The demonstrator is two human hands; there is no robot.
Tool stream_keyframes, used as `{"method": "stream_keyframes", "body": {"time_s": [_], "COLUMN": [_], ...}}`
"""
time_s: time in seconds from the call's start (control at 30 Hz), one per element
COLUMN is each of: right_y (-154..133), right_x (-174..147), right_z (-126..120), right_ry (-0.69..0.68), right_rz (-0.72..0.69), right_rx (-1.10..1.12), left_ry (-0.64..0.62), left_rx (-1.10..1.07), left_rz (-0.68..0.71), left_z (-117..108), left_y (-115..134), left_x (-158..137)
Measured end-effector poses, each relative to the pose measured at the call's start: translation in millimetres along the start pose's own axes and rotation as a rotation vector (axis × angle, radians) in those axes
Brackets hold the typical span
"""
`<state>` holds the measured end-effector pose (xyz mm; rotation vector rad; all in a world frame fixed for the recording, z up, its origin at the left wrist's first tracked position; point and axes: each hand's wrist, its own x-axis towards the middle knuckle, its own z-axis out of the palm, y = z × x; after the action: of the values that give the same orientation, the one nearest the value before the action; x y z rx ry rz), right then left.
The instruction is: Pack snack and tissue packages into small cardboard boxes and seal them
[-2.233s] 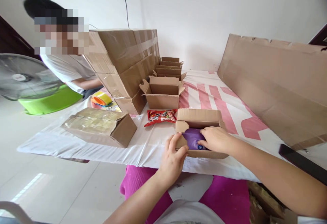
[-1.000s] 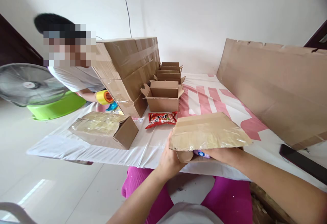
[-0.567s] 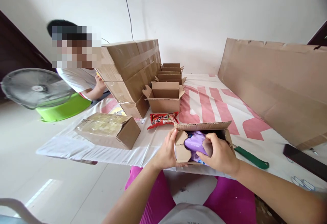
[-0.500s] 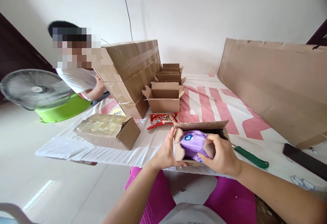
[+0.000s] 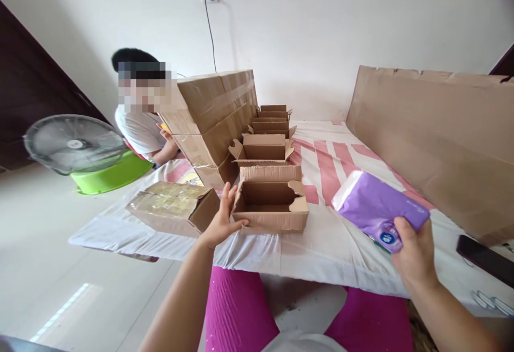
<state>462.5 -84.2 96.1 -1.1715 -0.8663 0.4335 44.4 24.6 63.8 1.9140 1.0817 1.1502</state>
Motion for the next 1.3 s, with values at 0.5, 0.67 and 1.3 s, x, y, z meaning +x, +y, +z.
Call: {"method": "stream_keyframes", "body": {"time_s": [0.5, 0.67, 1.3], "right_y": [103.4, 100.7, 19.3], "right_x": [-68.3, -79.8, 125.0], "right_z": [-13.0, -21.5, 31.3], "right_ry": [-0.373, -0.447, -0.193], "right_rz": [0.192, 0.13, 0.04], "right_rx": [-0.257, -0.327, -0.104], "left_ry": [-0.02, -0.209, 0.0], "left_rx": [0.404, 0.137, -0.106], "left_rz": [0.29, -0.012, -0.084], "left_z": [162.1, 194.5, 268.2], "left_y": [17.0, 24.5, 161.4], "left_x": [-90.3, -75.9, 121.0]}}
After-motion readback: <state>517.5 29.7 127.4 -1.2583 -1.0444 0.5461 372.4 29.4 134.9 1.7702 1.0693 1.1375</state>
